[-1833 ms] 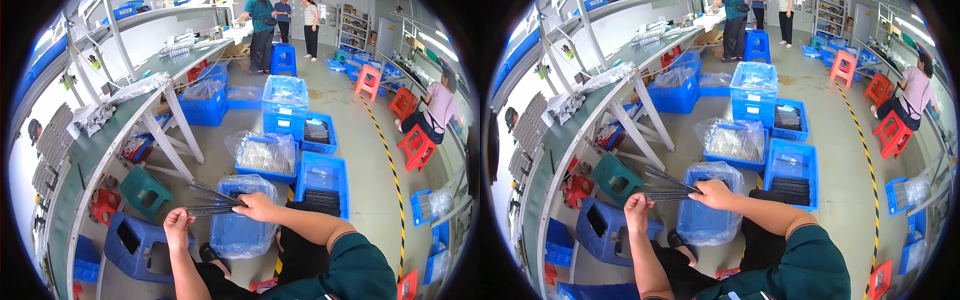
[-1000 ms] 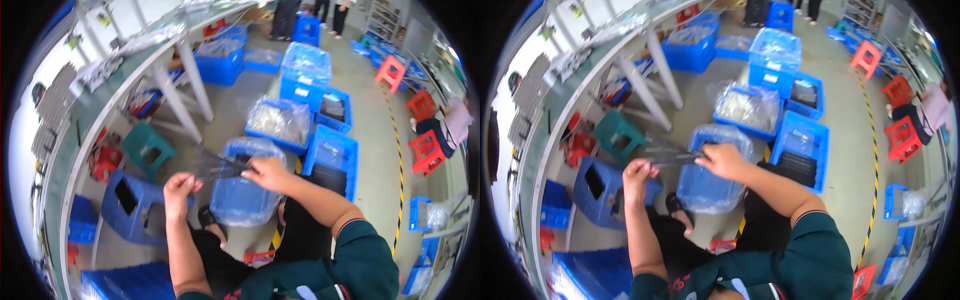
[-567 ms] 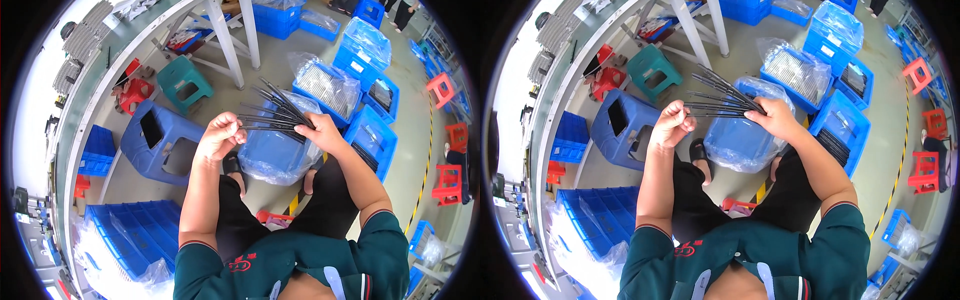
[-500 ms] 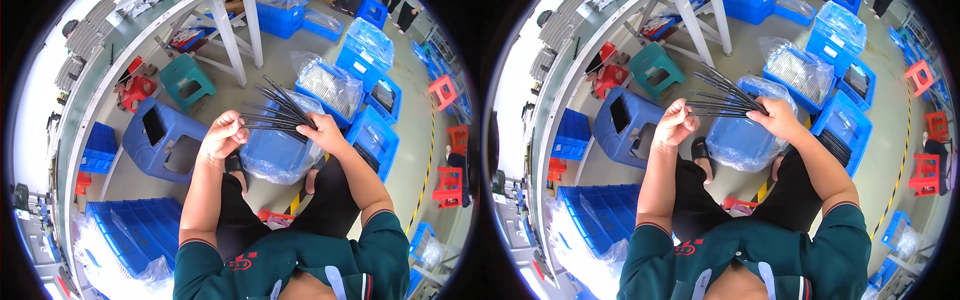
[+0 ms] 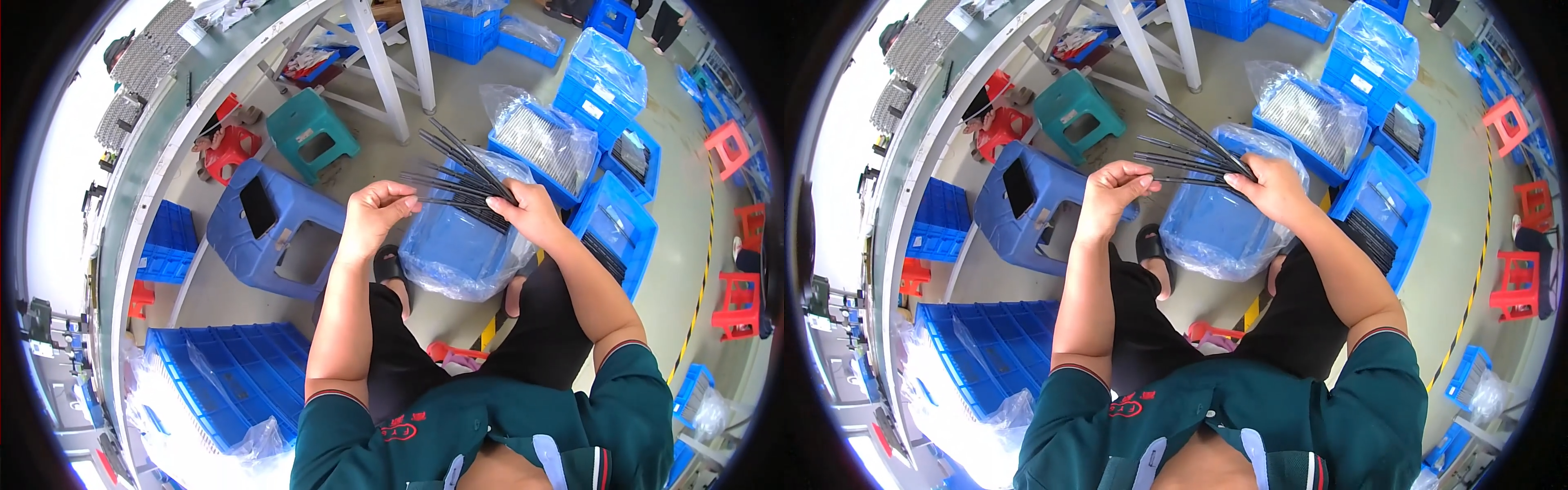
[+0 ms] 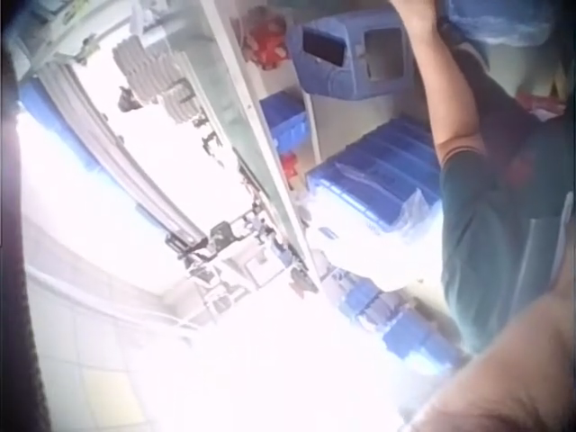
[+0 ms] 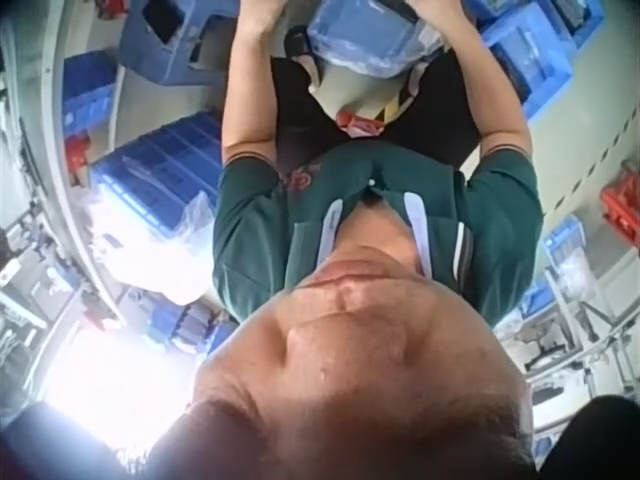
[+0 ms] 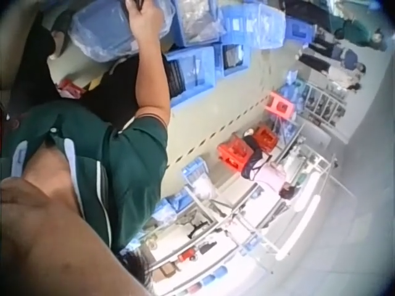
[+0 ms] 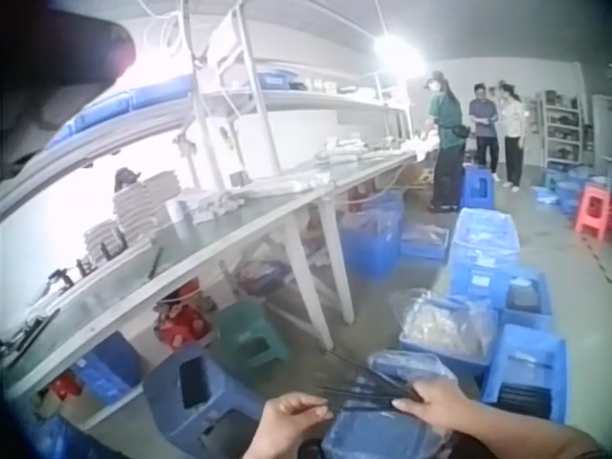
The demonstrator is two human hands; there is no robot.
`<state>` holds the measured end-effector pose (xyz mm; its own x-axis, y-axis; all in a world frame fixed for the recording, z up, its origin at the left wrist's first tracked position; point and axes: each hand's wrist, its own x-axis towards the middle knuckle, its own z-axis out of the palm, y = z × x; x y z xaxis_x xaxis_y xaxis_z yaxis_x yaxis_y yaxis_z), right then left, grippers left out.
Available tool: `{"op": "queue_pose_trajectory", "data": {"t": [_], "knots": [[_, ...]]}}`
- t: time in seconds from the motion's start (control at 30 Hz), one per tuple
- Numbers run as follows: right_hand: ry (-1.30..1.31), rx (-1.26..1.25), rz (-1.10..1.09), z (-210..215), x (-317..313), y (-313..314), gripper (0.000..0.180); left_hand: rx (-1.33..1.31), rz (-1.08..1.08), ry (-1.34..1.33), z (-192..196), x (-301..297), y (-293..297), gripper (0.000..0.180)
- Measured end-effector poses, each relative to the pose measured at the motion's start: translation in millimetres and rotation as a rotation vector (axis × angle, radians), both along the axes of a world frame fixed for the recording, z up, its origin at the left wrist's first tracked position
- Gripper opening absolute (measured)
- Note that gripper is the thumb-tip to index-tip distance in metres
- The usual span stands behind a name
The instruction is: Sort and pack thin black rods into plastic containers in a workshop setting.
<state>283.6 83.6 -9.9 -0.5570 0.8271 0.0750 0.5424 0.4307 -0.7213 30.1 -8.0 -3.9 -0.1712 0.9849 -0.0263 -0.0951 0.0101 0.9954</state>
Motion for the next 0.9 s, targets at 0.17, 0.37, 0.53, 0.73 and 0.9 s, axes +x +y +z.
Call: {"op": "queue_pose_trajectory", "data": {"t": [0.17, 0.37, 0.53, 0.73, 0.9], "knots": [[0.095, -0.029, 0.024, -10, 0, 4, 0.033, -0.001, -0.035, -0.012, 2, -10, -4, 0.013], [0.041, -0.194, 0.054, 4, -1, 0, 0.034, 0.081, 0.106, -0.028, 11, -16, -5, 0.014], [0.044, -0.194, 0.078, 0, -3, -2, 0.032, 0.081, 0.042, -0.044, 6, -18, -5, 0.013], [0.032, -0.203, 0.108, 6, -3, -3, 0.03, 0.06, -0.041, -0.078, 3, -14, -6, 0.01], [0.033, -0.06, 0.082, 1, -4, -3, 0.03, 0.08, -0.056, -0.143, 1, -9, -5, 0.009]]}}
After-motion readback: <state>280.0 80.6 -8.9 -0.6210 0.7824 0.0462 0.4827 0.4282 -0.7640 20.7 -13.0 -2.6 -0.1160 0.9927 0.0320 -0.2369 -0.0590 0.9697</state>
